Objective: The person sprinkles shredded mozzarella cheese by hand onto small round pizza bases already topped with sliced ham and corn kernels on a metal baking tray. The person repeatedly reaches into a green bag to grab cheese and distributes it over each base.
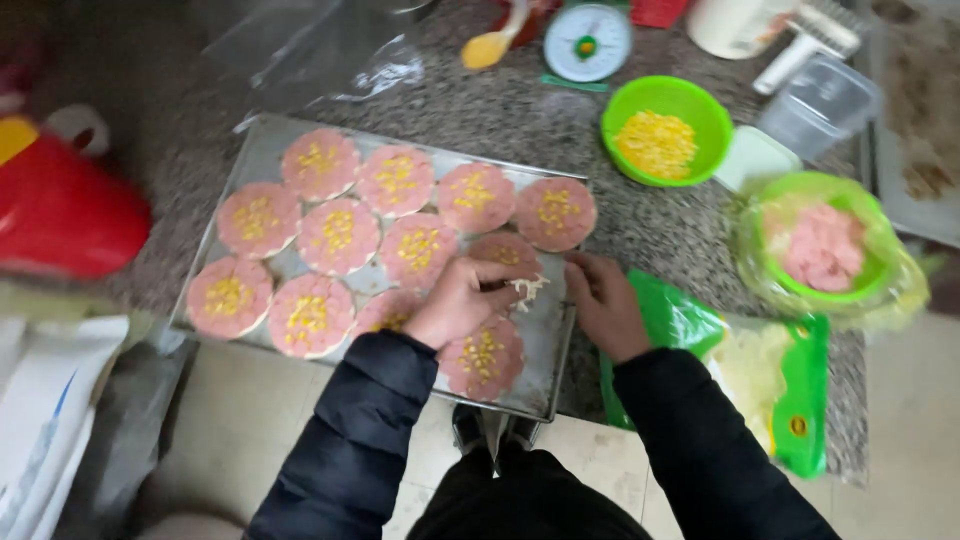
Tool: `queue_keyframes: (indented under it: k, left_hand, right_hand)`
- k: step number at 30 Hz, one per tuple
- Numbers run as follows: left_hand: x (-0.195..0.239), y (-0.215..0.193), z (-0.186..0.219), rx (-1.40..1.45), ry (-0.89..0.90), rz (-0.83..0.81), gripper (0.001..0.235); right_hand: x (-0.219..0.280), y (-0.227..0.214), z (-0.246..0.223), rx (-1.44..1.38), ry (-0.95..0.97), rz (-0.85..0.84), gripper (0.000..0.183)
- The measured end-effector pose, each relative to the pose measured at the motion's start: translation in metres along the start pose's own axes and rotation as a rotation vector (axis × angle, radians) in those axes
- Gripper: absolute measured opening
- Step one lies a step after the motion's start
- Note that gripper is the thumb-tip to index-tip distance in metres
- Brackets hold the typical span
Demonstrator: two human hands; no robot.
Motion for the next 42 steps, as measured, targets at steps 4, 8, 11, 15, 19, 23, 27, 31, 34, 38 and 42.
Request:
queue_keyframes:
  k: [4, 8, 11, 15, 19, 23, 27, 31, 34, 38, 42]
  left_hand:
    - [0.01, -0.044, -0.019, 0.083, -0.082, 0.068, 0.027]
    - [0.006, -0.108, -0.053, 0.179, -0.18, 0.095, 0.029]
    - [-0.008, -0.158, -0.1, -0.097, -0.149, 0.153, 0.027]
    - [-0.034, -0.229, -0.145, -0.218, -0.194, 0.149, 0.016]
    - [-0.075, -0.289, -0.176, -0.359, -0.248, 0.137, 0.017]
    - [-0.094, -0.326, -0.191, -0.498, -0.187, 0.106, 0.028]
    - [-0.101, -0.34, -0.19, -0.453, -0.202, 0.05, 0.04]
    - [-0.106, -0.333, -0.268, -0.524, -0.275, 0.019, 0.034]
    - [-0.107, -0.34, -0.258, -0.561, -0.244, -0.021, 0.027]
    - [-0.107, -0.347, -0.218, -0.478, -0.176, -0.031, 0.032]
    - [-0.113, -0.35, -0.201, -0.465, -0.182, -0.027, 0.032]
  right_hand:
    - [-0.029, 0.071, -0.071, -0.654, 0.436, -0.295, 0.082]
    - [-0.065, 0.14, -0.126, -0.763, 0.499, -0.451, 0.09]
    - [-0.094, 0.192, -0.145, -0.742, 0.558, -0.536, 0.095]
    - [-0.14, 0.254, -0.177, -0.745, 0.44, -0.509, 0.068]
    - [-0.205, 0.323, -0.174, -0.649, 0.373, -0.441, 0.053]
    - [-0.26, 0.378, -0.123, -0.107, 0.18, -0.403, 0.044]
    - [-0.283, 0.397, -0.104, 0.082, 0.18, -0.387, 0.038]
    - [-0.289, 0.403, -0.07, 0.075, 0.178, -0.297, 0.03]
    - [-0.284, 0.4, -0.073, 0.075, 0.242, -0.256, 0.029]
    - [-0.285, 0.399, -0.07, 0.047, 0.271, -0.227, 0.031]
    - [-0.282, 0.402, -0.081, 0.014, 0.321, -0.22, 0.034]
Point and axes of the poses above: each hand's wrist, its own x-axis away from the middle knuckle, its own y-axis out of the palm, z = x × y, the point moved 3 cm from there along -x, towards the middle knuckle, and after that the axes turned 12 degrees about -x, right-handed, at the moved point
